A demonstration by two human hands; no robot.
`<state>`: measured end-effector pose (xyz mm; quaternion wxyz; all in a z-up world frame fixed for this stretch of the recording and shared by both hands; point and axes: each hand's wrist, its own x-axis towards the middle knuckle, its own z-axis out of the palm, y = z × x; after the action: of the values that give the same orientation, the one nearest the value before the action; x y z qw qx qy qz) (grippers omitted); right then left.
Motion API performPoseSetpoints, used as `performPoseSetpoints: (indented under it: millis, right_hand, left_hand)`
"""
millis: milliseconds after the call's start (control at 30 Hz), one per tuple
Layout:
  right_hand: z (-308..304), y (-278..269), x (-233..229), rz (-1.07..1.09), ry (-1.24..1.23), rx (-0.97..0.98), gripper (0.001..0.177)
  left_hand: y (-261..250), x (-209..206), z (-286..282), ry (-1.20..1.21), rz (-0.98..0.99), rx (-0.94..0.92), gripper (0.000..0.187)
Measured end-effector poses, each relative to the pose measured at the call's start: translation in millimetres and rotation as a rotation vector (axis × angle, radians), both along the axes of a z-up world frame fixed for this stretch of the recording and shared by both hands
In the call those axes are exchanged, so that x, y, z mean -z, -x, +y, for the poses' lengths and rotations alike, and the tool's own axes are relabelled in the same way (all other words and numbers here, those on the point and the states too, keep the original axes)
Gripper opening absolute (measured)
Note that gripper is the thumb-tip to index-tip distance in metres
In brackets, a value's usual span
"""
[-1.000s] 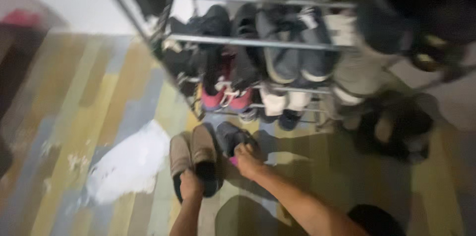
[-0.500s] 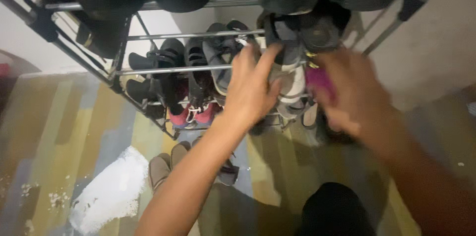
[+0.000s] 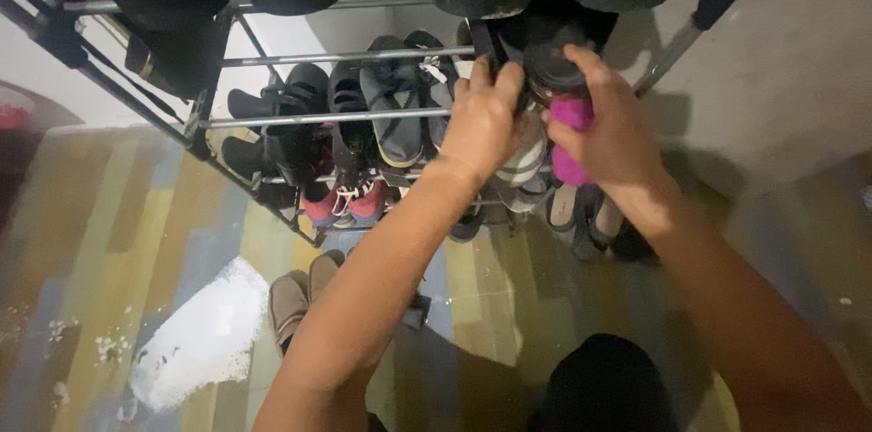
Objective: The person wipes multiple pairs of shoes on a metal shoe rack using a pink cloth. They remove shoes from the rack, wipe them, and place them back, repeating the process across several pairs.
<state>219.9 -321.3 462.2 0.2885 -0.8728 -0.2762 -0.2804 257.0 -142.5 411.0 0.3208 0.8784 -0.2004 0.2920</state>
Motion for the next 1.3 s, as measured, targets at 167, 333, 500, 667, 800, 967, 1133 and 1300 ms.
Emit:
performPoseSetpoints:
  millis: [167, 333, 500, 667, 800, 967, 1133, 1300]
  right_hand:
    - [4.5, 45.6, 9.9, -0.072, 0.034, -0.019, 0.074]
    - [0.6, 144.3, 39.1, 0.227, 0.105, -0.123, 0.083]
    - [16.3, 196.3, 105.9, 0.258, 0.176, -0.534, 0.077]
    - [72.1, 164.3, 219.4, 0.427, 0.224, -0.702, 0.076]
    - [120.0, 108.5, 302.7, 0.571, 0.349, -0.712, 0.084]
    - [151.5, 84.4, 387.8, 0.510, 0.508, -0.723, 0.084]
    - [200.4, 66.9, 359.9, 0.750, 0.370, -0.544, 0.072]
    - [254.8, 35.3, 225.9, 0.979, 0.121, -0.302, 0.066]
  left_hand:
    - [63.3, -10.5, 16.0, -0.065, -0.041, -0.018, 0.047]
    - [206.1, 4.2, 50.2, -0.058, 0.016, -0.076, 0.029]
    - [309.8, 61.1, 57.3, 0.126, 0.187, -0.282, 0.026]
    - [330.4, 158.5, 78.5, 0.298, 0.401, -0.477, 0.032]
    - [286.3, 272.9, 108.0, 0.346, 0.548, -0.644, 0.033]
    - [253.7, 390.6, 150.5, 0.122, 0.647, -0.642, 0.029]
    - [217.2, 360.0, 200.3, -0.014, 0.567, -0.658, 0.059]
    - [176.9, 213.2, 235.6, -0.029, 0.123, -0.497, 0.053]
